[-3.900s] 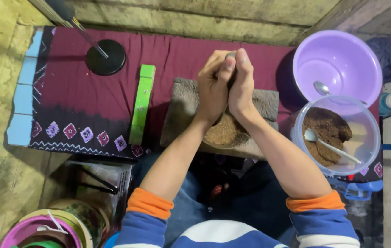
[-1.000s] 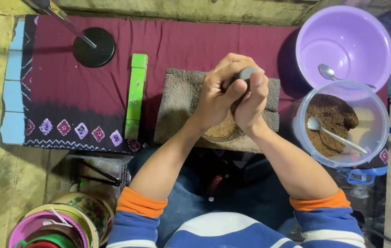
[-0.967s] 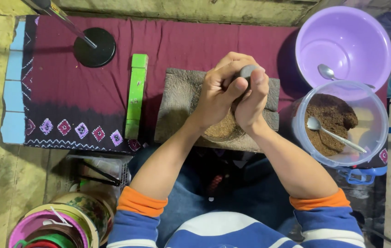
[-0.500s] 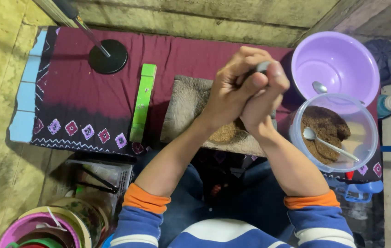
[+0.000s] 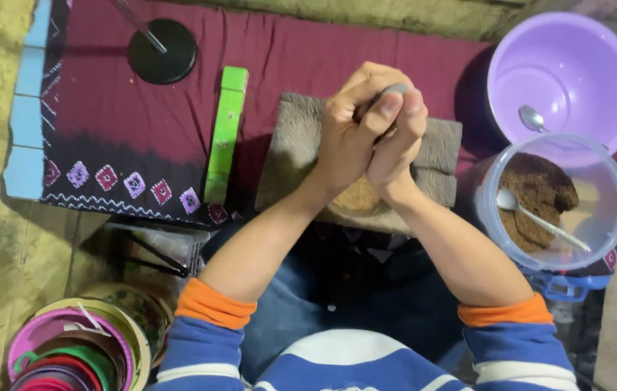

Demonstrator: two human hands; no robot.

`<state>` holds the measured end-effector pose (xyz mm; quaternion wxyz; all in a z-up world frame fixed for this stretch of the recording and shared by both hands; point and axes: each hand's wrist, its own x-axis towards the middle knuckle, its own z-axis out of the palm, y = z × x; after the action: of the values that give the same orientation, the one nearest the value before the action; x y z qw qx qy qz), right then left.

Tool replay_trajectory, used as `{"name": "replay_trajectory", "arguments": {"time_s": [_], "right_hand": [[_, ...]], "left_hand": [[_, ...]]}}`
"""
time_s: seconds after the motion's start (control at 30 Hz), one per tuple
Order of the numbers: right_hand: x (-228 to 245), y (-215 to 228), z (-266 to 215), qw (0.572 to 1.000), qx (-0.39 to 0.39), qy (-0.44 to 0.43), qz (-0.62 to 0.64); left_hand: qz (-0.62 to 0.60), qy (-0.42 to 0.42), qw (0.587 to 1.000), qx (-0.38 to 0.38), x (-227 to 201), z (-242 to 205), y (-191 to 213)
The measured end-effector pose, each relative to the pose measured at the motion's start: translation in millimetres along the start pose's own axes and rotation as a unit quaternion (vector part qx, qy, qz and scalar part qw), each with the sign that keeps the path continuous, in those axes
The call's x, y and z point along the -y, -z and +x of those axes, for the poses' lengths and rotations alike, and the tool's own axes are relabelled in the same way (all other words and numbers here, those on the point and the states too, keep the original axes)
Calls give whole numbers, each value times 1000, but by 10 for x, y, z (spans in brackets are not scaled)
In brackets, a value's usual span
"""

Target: Molding a brown powder into a ball and pressing it into a stone mortar using a pestle and spoon.

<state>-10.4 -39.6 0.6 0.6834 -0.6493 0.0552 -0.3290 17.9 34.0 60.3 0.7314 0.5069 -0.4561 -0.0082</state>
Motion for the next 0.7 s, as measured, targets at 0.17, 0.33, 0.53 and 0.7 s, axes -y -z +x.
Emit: {"name": "replay_trajectory", "arguments": {"time_s": [0.17, 0.33, 0.53, 0.7], "right_hand": [[-119, 45, -19, 1000, 27, -3, 3], [56, 30, 23, 999, 47, 3, 27], [-167, 82, 0, 996, -74, 53, -4], [-118, 232, -41, 985, -151, 76, -31]], "left_hand": [[-7, 14, 1000, -10, 99, -67, -5], [-14, 17, 1000, -21, 181, -68, -46], [-16, 12, 999, -28, 338, -131, -142], [-14, 5, 999, -38, 439, -224, -246]]}}
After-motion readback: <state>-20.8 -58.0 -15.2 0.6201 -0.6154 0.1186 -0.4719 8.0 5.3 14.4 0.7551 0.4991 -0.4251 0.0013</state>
